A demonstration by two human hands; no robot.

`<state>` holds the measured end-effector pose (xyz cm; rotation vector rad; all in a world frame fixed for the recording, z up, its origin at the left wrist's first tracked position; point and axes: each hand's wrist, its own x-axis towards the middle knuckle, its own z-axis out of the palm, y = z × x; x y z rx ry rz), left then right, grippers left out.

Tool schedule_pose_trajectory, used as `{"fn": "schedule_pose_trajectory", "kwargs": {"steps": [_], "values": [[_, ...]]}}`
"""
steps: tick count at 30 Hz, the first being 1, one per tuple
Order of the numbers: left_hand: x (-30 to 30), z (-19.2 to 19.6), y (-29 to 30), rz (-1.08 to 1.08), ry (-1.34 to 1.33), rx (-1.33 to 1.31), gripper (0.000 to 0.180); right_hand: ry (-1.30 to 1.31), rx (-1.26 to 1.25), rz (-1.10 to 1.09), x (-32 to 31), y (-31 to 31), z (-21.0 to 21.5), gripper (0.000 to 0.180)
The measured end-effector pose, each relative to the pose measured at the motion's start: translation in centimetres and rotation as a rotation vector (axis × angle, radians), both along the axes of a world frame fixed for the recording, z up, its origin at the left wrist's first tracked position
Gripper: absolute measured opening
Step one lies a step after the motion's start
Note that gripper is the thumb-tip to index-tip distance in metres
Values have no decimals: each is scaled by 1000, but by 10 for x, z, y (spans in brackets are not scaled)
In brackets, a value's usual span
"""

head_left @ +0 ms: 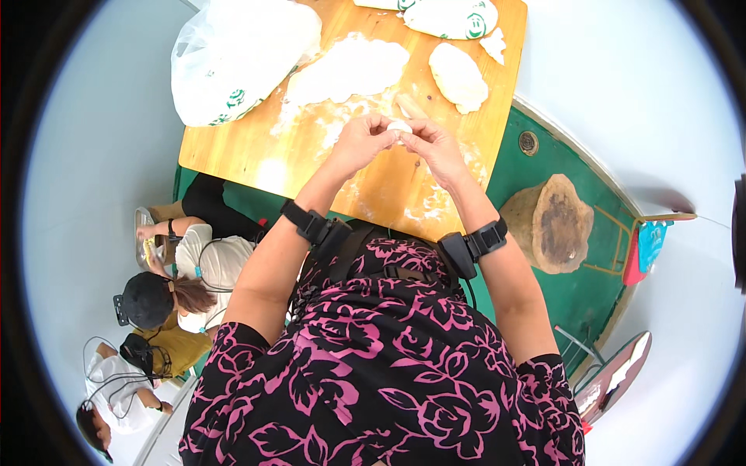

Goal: Rolling and shaping small pieces of dough on a wooden table.

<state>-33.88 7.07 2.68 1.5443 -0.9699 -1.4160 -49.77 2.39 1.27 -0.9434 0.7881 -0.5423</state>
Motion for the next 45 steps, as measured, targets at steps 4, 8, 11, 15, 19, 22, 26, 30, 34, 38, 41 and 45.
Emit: {"fn": "schedule_pose_trajectory", "kwargs": {"steps": [4, 8, 11, 15, 19, 22, 26, 30, 34, 38, 41, 45], "values": [[-7, 47, 6, 11, 149, -162, 11, -245, -101, -70, -8, 4, 34, 19], [-4, 85, 14, 4, 283, -324, 16, -404, -262, 6, -12, 7, 84, 21], [1, 97, 14, -83, 240, -495, 15, -430, -304, 45, -9, 6, 97, 20], [1, 93, 17, -73, 192, -526, 12, -449, -309, 83, -9, 4, 88, 19], [1, 59, 12, 23, 41, -187, 11, -155, -241, 84, -7, 0, 56, 16], [19, -36, 7, 27, -42, 131, 17, 479, -231, 86, -22, -3, -10, 21], [24, -86, 17, -115, -446, 357, 20, 619, -398, -29, -45, 10, -41, 23], [14, -117, 22, 94, -306, 173, 25, 1005, -842, -123, -68, 10, -43, 34], [2, -107, 6, 118, -409, 154, 20, 1249, -883, -22, -85, 21, -57, 50], [3, -91, 7, -18, -598, 150, 21, 1268, -875, -9, -93, 27, -72, 51], [13, -95, 18, 55, -548, 127, 20, 1274, -867, -9, -98, 31, -79, 48], [34, -91, 27, 203, -494, 130, 18, 1171, -905, -58, -107, 33, -84, 40]]}}
